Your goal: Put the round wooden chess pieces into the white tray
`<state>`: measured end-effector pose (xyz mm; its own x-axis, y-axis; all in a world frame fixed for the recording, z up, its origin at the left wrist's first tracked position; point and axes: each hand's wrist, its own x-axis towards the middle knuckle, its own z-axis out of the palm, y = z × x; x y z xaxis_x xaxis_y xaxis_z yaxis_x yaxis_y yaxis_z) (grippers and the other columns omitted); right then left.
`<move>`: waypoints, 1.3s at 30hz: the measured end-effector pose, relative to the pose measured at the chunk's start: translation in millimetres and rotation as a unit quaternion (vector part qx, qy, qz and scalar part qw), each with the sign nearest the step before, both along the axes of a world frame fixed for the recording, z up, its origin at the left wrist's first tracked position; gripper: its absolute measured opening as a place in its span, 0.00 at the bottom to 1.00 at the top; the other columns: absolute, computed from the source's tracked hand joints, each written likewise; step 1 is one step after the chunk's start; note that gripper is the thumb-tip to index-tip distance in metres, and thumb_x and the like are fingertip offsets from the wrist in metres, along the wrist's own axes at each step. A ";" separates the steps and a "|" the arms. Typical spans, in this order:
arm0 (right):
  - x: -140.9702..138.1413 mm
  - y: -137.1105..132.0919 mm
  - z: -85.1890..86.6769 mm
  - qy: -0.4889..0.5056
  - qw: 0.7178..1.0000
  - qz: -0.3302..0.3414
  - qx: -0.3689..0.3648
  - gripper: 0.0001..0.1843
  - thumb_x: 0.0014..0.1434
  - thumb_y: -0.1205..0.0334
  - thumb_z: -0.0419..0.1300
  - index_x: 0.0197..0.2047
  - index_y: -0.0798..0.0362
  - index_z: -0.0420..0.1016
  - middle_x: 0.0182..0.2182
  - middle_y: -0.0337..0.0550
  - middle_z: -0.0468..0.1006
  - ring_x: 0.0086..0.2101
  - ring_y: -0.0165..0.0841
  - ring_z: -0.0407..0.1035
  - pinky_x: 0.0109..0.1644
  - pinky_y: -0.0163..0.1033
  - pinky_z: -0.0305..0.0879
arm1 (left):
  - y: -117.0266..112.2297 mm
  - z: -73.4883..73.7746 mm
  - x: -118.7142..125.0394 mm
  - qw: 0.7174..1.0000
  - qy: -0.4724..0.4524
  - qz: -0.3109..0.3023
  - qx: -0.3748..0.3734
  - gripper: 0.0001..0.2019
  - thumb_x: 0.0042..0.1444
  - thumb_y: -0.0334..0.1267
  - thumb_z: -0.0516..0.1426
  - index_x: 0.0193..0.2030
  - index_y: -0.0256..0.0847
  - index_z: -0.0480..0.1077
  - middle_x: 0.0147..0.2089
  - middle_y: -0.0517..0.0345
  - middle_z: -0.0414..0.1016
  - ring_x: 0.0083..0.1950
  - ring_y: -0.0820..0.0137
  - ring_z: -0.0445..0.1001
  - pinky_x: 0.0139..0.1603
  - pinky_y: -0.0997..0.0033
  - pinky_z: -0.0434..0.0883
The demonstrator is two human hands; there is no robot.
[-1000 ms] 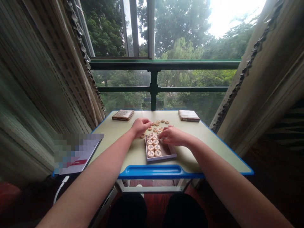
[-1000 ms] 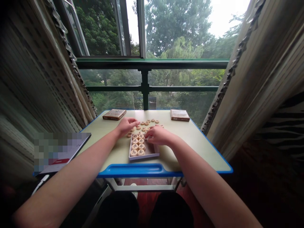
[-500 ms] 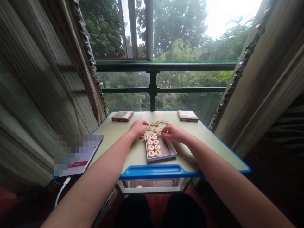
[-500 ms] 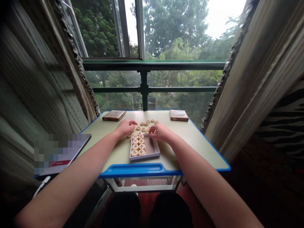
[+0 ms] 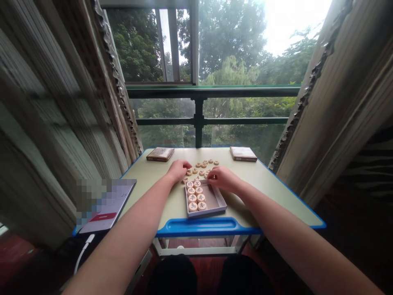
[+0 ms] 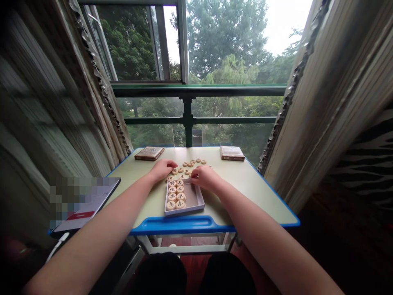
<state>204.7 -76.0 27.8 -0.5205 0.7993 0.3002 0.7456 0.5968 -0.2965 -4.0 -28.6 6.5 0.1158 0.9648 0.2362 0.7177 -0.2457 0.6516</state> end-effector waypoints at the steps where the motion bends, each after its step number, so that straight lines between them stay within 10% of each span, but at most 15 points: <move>1: 0.0 -0.4 0.2 0.001 1.000 -0.001 -0.001 0.05 0.47 0.66 0.60 0.28 0.55 0.78 0.27 0.42 0.75 0.26 0.27 0.65 0.31 0.31 0.59 | 0.5 -0.3 -0.2 1.000 -0.008 0.001 -0.004 0.13 0.44 0.25 0.52 0.34 0.36 0.75 0.36 0.53 0.77 0.39 0.69 0.73 0.43 0.73 0.69; 25: 20.6 18.8 -1.6 0.011 0.998 -0.063 -0.018 0.11 0.51 0.65 0.57 0.36 0.50 0.79 0.37 0.46 0.75 0.40 0.36 0.66 0.46 0.39 0.60 | 5.0 -4.8 -5.4 1.000 -0.006 -0.015 -0.008 0.09 0.47 0.31 0.55 0.35 0.37 0.75 0.37 0.52 0.78 0.41 0.67 0.74 0.46 0.69 0.67; 39: 24.9 27.9 -11.0 0.042 0.997 -0.047 -0.044 0.12 0.53 0.71 0.54 0.36 0.53 0.78 0.35 0.44 0.78 0.36 0.33 0.70 0.43 0.37 0.64 | -4.5 -0.9 2.0 0.981 -0.159 -0.062 -0.091 0.14 0.40 0.33 0.59 0.37 0.34 0.74 0.38 0.50 0.77 0.39 0.67 0.73 0.43 0.69 0.70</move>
